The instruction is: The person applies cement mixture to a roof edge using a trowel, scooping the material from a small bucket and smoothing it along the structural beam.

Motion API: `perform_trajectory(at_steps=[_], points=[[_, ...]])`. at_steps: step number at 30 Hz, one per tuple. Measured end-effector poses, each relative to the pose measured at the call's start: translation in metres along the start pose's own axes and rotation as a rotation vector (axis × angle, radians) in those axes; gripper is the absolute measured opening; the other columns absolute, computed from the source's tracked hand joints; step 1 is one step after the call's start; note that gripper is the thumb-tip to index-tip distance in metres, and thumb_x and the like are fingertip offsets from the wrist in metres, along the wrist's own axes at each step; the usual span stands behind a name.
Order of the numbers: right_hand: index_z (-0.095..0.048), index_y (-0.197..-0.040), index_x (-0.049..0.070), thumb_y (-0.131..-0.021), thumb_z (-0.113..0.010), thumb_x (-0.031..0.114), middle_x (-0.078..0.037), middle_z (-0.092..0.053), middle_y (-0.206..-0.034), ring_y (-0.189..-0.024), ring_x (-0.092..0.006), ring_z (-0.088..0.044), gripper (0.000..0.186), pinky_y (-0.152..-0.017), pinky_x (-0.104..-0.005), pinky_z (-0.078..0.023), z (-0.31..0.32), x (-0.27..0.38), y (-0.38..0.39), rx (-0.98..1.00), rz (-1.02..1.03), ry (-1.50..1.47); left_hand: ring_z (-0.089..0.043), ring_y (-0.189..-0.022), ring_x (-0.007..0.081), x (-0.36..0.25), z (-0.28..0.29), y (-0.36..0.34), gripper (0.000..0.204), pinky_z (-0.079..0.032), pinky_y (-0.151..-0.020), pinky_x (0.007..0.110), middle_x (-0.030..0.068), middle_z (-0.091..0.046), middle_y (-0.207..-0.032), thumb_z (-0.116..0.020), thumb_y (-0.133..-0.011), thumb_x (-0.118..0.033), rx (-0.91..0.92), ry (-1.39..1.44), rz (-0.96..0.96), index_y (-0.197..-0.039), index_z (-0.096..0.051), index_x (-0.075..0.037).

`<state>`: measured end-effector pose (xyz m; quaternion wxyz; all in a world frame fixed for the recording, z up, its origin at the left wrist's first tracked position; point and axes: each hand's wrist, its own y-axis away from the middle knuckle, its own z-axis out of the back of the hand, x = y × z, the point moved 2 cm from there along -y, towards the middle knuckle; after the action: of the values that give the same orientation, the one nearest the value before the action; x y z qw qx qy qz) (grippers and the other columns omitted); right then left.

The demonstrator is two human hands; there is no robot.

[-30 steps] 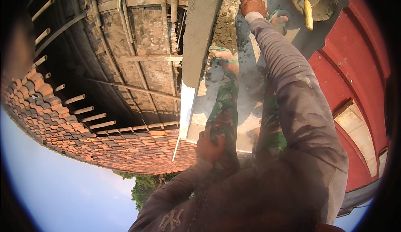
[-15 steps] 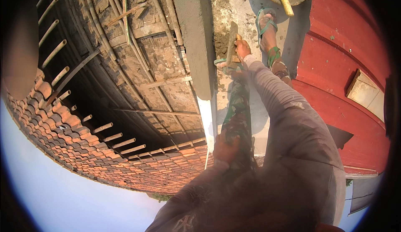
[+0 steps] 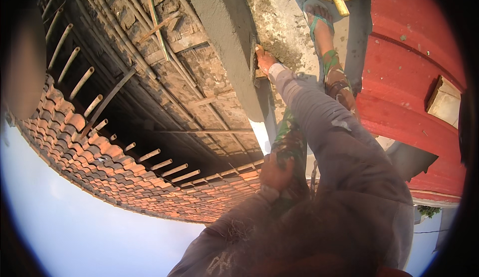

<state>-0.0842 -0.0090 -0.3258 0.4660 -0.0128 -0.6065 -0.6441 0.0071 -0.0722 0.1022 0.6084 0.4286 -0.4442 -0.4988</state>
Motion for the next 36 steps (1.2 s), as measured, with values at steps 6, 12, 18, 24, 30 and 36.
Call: perform_trajectory(at_steps=[6, 12, 18, 24, 30, 36], points=[[-0.06, -0.125, 0.004, -0.099, -0.04, 0.073, -0.017, -0.06, -0.132, -0.124, -0.0349, -0.053, 0.077, -0.11, -0.0607, -0.033, -0.008, 0.007, 0.007, -0.032, -0.646, -1.403, -0.063, -0.113, 0.0445, -0.004, 0.01, -0.01, 0.071, -0.053, -0.095, 0.051, 0.0261, -0.06, -0.126, -0.063, -0.092, -0.053, -0.014, 0.014, -0.041, -0.141, -0.052, -0.004], [-0.061, -0.101, 0.008, -0.101, -0.048, 0.063, -0.01, -0.062, -0.108, -0.108, -0.028, -0.054, 0.057, -0.106, -0.0545, -0.033, 0.198, 0.035, -0.067, -0.176, -0.384, -1.464, -0.063, -0.111, 0.0444, -0.015, 0.01, -0.012, 0.072, -0.053, -0.094, 0.049, 0.0283, -0.059, -0.125, -0.067, -0.092, -0.053, -0.008, 0.01, -0.039, -0.141, -0.053, -0.001], [-0.056, -0.117, 0.001, -0.103, -0.047, 0.046, -0.017, -0.064, -0.111, -0.108, -0.0334, -0.06, 0.048, -0.101, -0.0523, -0.042, 0.304, 0.035, -0.108, -0.363, -0.091, -1.28, -0.06, -0.118, 0.047, -0.025, 0.011, -0.013, 0.072, -0.051, -0.098, 0.053, 0.0261, -0.058, -0.13, -0.064, -0.091, -0.054, 0.074, 0.085, 0.049, -0.145, -0.048, -0.009], [-0.047, -0.137, -0.006, -0.106, -0.044, 0.021, -0.027, -0.066, -0.12, -0.112, -0.0404, -0.065, 0.041, -0.093, -0.0485, -0.053, 0.22, 0.027, -0.087, -0.201, -0.032, 0.085, -0.058, -0.122, 0.0467, -0.042, 0.017, -0.011, 0.074, -0.05, -0.101, 0.054, 0.0262, -0.056, -0.134, -0.064, -0.091, -0.054, 0.094, 0.095, 0.092, -0.147, -0.047, -0.009], [-0.06, -0.108, 0.015, -0.104, -0.044, 0.062, 0.001, -0.053, -0.09, -0.087, -0.0197, -0.049, 0.05, -0.094, -0.0555, -0.042, 0.041, 0.017, 0.01, 0.158, -0.691, -1.287, -0.062, -0.116, 0.0457, -0.049, 0.029, -0.011, 0.077, -0.052, -0.097, 0.052, 0.0281, -0.059, -0.127, -0.064, -0.09, -0.055, 0.039, 0.072, 0.084, -0.145, -0.049, -0.004], [-0.059, -0.122, 0.012, -0.106, -0.054, 0.048, 0.002, -0.05, -0.088, -0.083, -0.0167, -0.049, 0.039, -0.077, -0.0421, -0.05, 0.199, 0.032, -0.064, -0.053, -0.592, -1.481, -0.062, -0.117, 0.0454, -0.061, 0.046, -0.008, 0.075, -0.052, -0.097, 0.052, 0.0281, -0.06, -0.127, -0.063, -0.09, -0.056, 0.025, 0.134, 0.092, -0.144, -0.052, -0.005]])
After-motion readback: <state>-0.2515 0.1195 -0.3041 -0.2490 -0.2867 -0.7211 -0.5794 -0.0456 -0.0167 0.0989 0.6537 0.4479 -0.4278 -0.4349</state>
